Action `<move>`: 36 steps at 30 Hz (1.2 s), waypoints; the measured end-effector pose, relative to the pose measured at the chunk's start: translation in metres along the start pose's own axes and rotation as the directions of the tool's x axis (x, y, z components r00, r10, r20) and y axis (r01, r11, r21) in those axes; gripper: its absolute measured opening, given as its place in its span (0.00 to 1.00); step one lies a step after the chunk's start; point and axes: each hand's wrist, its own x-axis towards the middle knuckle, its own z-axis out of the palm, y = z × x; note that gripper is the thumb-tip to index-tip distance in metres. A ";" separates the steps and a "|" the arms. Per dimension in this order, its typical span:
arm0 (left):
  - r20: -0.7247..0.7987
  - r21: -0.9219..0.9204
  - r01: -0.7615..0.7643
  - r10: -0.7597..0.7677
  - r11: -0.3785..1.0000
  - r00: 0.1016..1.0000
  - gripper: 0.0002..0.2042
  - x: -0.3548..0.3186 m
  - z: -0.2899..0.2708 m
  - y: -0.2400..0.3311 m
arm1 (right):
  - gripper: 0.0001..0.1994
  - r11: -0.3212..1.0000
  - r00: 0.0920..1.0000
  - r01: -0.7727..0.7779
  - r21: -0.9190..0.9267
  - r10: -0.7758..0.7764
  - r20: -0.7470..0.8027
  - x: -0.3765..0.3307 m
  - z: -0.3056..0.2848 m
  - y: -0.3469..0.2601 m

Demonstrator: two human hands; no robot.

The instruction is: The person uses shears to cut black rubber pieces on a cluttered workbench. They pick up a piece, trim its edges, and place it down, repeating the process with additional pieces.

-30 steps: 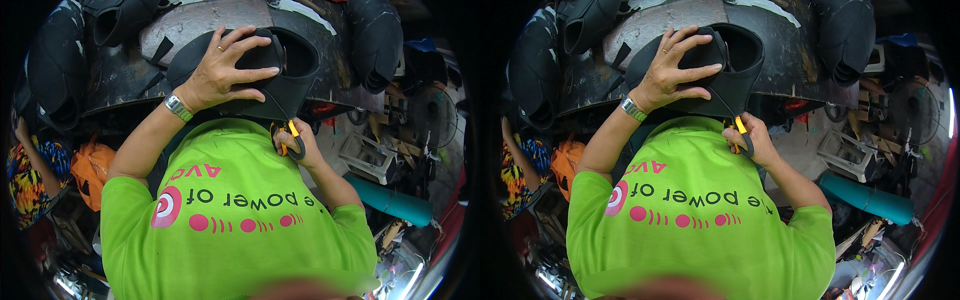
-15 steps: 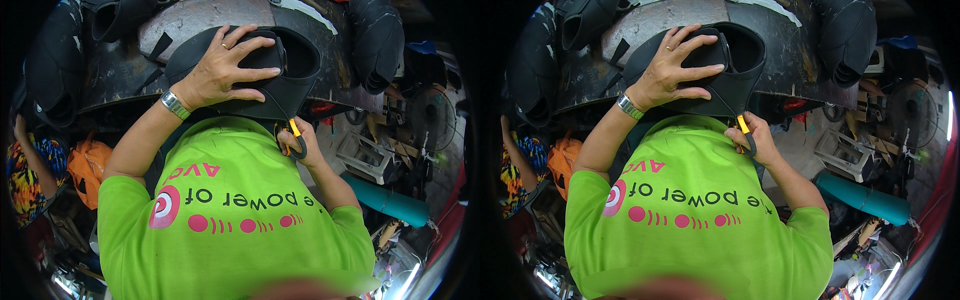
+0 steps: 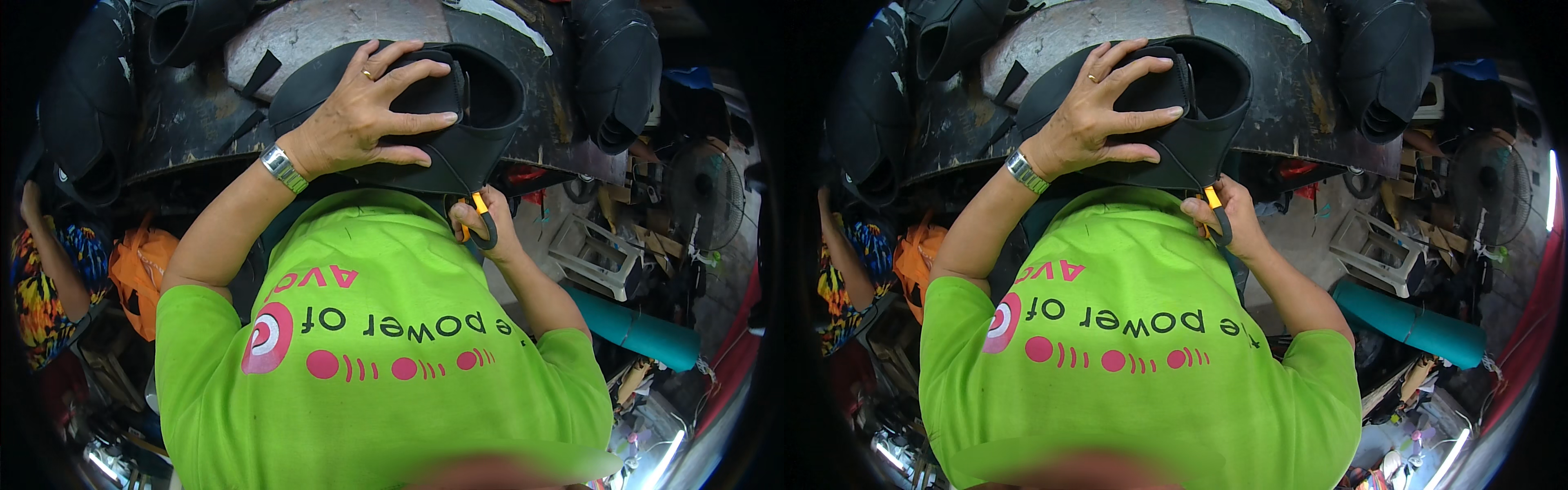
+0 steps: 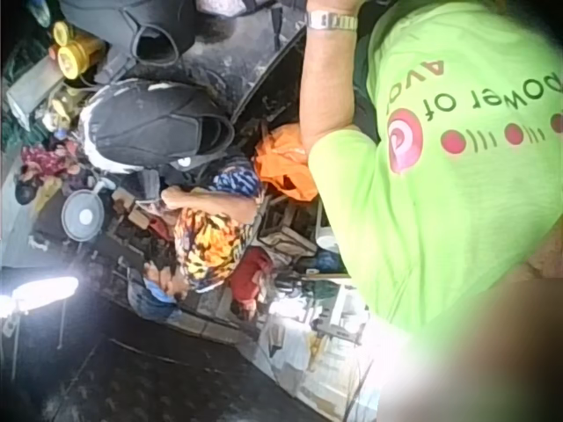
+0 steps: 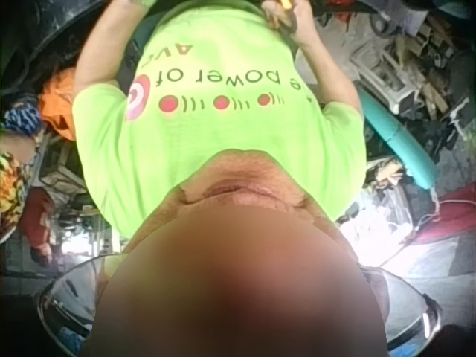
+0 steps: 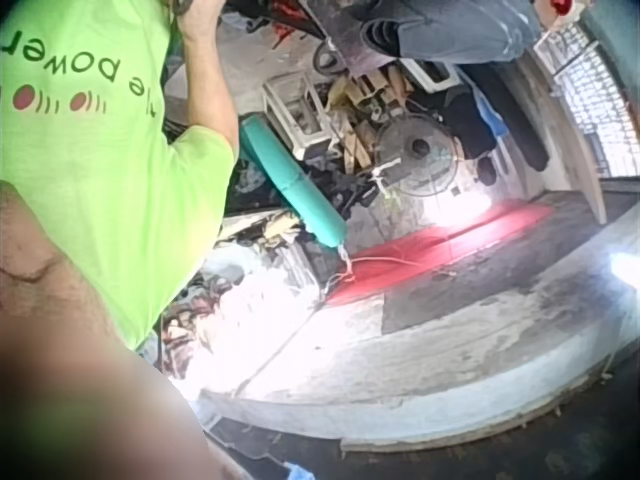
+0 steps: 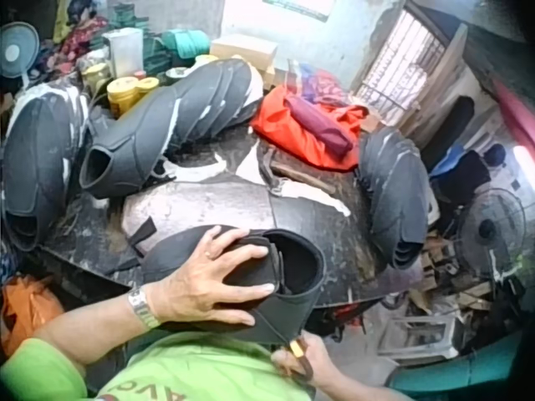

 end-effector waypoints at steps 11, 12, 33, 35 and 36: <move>0.002 -0.038 0.012 -0.012 0.999 1.000 0.26 -0.002 0.002 0.000 | 0.23 0.999 0.999 -0.043 -0.027 0.043 0.008 -0.006 -0.003 -0.005; 0.005 -0.027 0.010 -0.010 1.000 1.000 0.26 -0.002 0.002 0.000 | 0.23 0.999 0.999 -0.037 -0.027 0.037 0.020 -0.004 -0.003 -0.006; 0.002 -0.076 -0.009 0.009 0.997 1.000 0.27 0.000 -0.002 0.000 | 0.20 0.986 0.996 -0.058 -0.159 0.067 0.051 0.021 -0.009 -0.015; 0.000 -0.087 -0.004 0.004 0.996 1.000 0.27 0.001 -0.003 0.000 | 0.20 0.988 0.997 -0.060 -0.143 0.067 0.047 0.023 -0.009 -0.014; -0.002 -0.087 -0.003 0.002 0.996 1.000 0.27 0.001 -0.003 0.000 | 0.19 0.989 0.997 -0.063 -0.134 0.070 0.045 0.023 -0.009 -0.013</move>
